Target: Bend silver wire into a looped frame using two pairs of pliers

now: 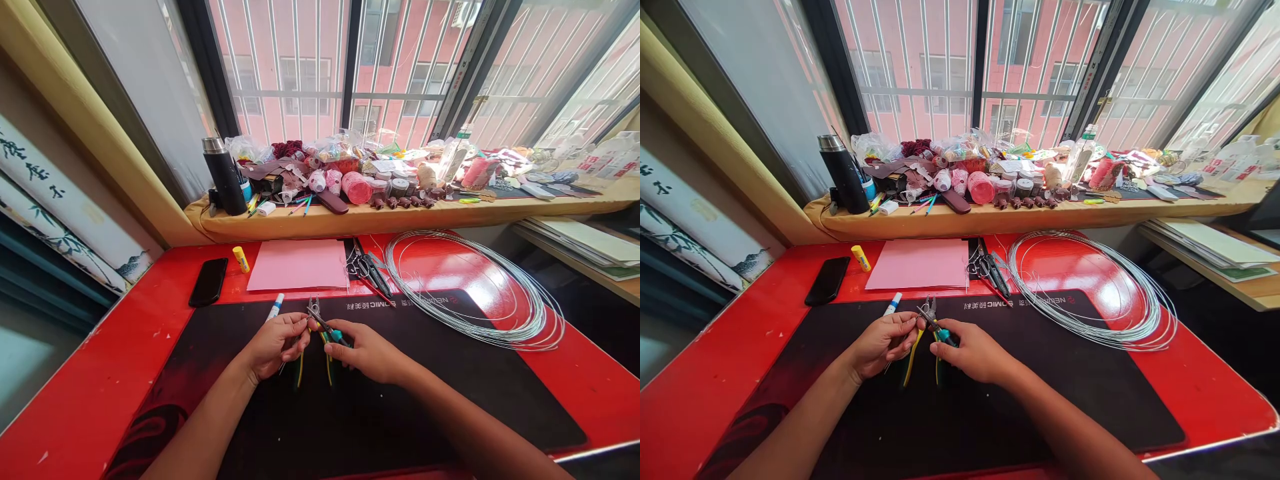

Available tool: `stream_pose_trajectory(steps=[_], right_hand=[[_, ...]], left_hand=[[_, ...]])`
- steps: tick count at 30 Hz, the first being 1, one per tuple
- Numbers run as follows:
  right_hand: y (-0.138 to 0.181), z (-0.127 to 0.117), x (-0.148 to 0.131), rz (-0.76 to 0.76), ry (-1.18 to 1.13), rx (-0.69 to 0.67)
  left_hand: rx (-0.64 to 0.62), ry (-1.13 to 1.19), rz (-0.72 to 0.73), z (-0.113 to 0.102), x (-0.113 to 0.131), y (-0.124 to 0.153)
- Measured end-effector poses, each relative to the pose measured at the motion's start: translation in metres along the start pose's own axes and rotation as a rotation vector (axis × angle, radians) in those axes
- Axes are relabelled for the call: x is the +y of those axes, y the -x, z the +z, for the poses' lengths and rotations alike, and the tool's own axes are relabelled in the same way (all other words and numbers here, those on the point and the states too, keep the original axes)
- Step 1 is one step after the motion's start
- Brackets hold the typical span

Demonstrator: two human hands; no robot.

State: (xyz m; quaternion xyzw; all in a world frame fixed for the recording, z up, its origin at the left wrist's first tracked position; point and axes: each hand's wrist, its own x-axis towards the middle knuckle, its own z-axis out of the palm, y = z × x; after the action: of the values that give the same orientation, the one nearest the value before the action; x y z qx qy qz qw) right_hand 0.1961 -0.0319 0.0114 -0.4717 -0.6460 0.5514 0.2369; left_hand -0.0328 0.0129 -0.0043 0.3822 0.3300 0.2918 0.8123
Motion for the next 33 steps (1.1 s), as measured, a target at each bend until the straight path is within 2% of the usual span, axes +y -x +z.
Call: stream_pose_trajectory(steps=[5,10,19,33], right_hand=[[0.003,-0.0021,-0.0011,0.002,-0.012,-0.025],[0.0054,-0.0031,-0.0025,-0.057,-0.015,-0.034],[0.0066,-0.0005,-0.0012,0.044,-0.072,-0.063],[0.0071,0.0002,-0.002,0.058,-0.072,-0.057]], left_hand=[[0.022,-0.02,0.007,-0.0002,0.0022,0.0012],[0.045,-0.028,0.005,0.0007,0.0027,0.0017],[0.05,-0.052,-0.025,-0.0016,0.0018,0.0008],[0.054,-0.109,-0.015,-0.0026,0.0005,-0.0011]])
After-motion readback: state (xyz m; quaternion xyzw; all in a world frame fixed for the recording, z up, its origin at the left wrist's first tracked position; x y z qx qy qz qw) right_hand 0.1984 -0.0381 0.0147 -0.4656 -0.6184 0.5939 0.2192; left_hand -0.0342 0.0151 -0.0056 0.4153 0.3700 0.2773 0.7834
